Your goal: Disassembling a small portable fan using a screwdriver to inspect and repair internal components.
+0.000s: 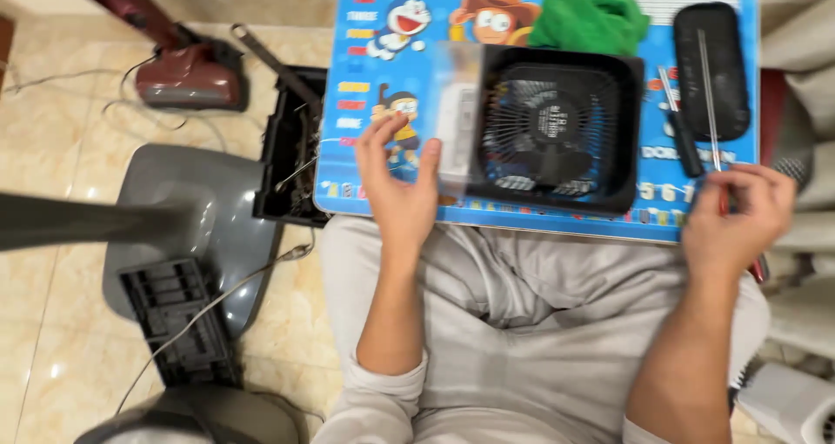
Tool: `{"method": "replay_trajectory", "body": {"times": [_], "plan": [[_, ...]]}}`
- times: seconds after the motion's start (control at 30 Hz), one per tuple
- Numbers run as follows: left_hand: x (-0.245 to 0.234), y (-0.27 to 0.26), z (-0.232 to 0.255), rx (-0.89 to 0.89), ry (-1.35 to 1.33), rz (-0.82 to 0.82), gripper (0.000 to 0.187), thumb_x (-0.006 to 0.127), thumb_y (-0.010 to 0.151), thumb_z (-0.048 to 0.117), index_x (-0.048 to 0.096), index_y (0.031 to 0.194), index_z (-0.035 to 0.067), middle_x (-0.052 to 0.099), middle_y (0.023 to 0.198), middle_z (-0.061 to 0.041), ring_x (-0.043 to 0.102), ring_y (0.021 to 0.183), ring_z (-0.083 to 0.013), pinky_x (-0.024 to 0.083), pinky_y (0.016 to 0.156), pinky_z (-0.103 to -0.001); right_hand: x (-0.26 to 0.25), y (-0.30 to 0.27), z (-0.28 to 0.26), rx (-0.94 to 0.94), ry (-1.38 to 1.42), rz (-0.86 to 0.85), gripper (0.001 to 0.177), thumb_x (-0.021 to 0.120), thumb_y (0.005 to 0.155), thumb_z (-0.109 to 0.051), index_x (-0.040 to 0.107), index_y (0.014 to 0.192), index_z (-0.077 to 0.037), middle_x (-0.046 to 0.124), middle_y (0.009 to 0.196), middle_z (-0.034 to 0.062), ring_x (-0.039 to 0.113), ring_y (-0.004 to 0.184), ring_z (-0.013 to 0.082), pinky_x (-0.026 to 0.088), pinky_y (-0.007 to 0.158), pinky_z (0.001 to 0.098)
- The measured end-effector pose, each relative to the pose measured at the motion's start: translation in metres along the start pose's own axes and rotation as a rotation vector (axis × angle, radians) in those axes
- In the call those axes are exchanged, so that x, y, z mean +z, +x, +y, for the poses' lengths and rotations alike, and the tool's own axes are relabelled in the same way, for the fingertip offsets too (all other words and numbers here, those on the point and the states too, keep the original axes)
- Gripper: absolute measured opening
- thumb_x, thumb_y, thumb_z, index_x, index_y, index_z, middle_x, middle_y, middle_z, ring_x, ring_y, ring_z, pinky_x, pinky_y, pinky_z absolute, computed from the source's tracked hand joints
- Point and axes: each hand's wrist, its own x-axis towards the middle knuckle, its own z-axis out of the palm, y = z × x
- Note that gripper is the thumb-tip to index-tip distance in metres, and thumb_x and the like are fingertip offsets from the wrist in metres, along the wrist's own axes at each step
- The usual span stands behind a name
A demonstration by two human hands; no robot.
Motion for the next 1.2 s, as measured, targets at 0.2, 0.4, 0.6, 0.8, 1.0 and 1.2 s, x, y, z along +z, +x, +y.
{"method": "replay_trajectory", "body": {"times": [0.2, 0.4, 0.6, 0.8, 1.0, 1.2], "plan": [[0.015, -0.019, -0.020, -0.226, -0.171, -0.142, 0.057, 0.076, 0.103, 0.036, 0.064, 0.146, -0.001, 0.085, 0.110, -0.013, 0.077, 0.093, -0.0217, 0.062, 0.090, -0.034, 0.000, -0.005, 0.017, 0.012, 0.157, -0.046, 0.019, 0.072, 0.120, 0.038, 0.064, 0.124, 0.021, 0.053, 0.157, 0.0352, 0.065, 0.138, 0.0486, 0.063, 0.116, 0.0549], [0.024, -0.023, -0.015, -0.334, -0.391, -0.055, 0.044, 0.080, 0.102, 0.029, 0.061, 0.069, 0.008, 0.059, 0.065, 0.003, 0.047, 0.062, -0.0092, 0.045, 0.061, -0.025, -0.002, 0.000, 0.005, -0.018, 0.165, -0.048, 0.019, 0.072, 0.120, 0.037, 0.063, 0.124, 0.022, 0.053, 0.154, 0.0351, 0.063, 0.139, 0.0492, 0.065, 0.120, 0.0593], [0.024, -0.016, -0.020, -0.299, -0.408, 0.127, 0.036, 0.080, 0.102, 0.021, 0.066, 0.072, 0.006, 0.058, 0.070, 0.002, 0.046, 0.068, -0.0109, 0.045, 0.063, -0.028, -0.005, 0.004, -0.009, 0.033, 0.232, -0.027, 0.018, 0.070, 0.116, 0.031, 0.065, 0.126, 0.017, 0.054, 0.150, 0.0317, 0.063, 0.136, 0.0462, 0.062, 0.121, 0.0570], [-0.018, 0.043, 0.009, 0.186, -0.119, 0.191, 0.044, 0.076, 0.108, 0.010, 0.052, 0.071, 0.004, 0.060, 0.072, -0.001, 0.048, 0.068, -0.0134, 0.047, 0.069, -0.028, -0.005, 0.012, -0.022, 0.111, 0.204, 0.019, 0.015, 0.073, 0.108, 0.023, 0.069, 0.117, 0.012, 0.058, 0.139, 0.0251, 0.063, 0.125, 0.0373, 0.059, 0.108, 0.0455], [-0.043, 0.097, 0.057, 0.654, 0.372, 0.171, 0.046, 0.086, 0.107, 0.010, 0.052, 0.076, 0.006, 0.054, 0.075, -0.004, 0.051, 0.075, -0.0269, 0.047, 0.090, -0.040, -0.004, 0.013, -0.020, 0.194, 0.278, 0.046, 0.015, 0.075, 0.106, 0.017, 0.069, 0.116, 0.007, 0.060, 0.136, 0.0205, 0.065, 0.119, 0.0321, 0.060, 0.109, 0.0418], [-0.023, 0.105, 0.103, 1.038, 0.503, -0.094, 0.040, 0.091, 0.099, 0.009, 0.058, 0.076, 0.010, 0.069, 0.082, -0.004, 0.066, 0.086, -0.0288, 0.049, 0.103, -0.045, -0.010, 0.014, -0.037, 0.206, 0.218, 0.043, 0.013, 0.077, 0.104, 0.013, 0.072, 0.112, 0.006, 0.066, 0.132, 0.0188, 0.068, 0.113, 0.0302, 0.061, 0.104, 0.0410]]}}
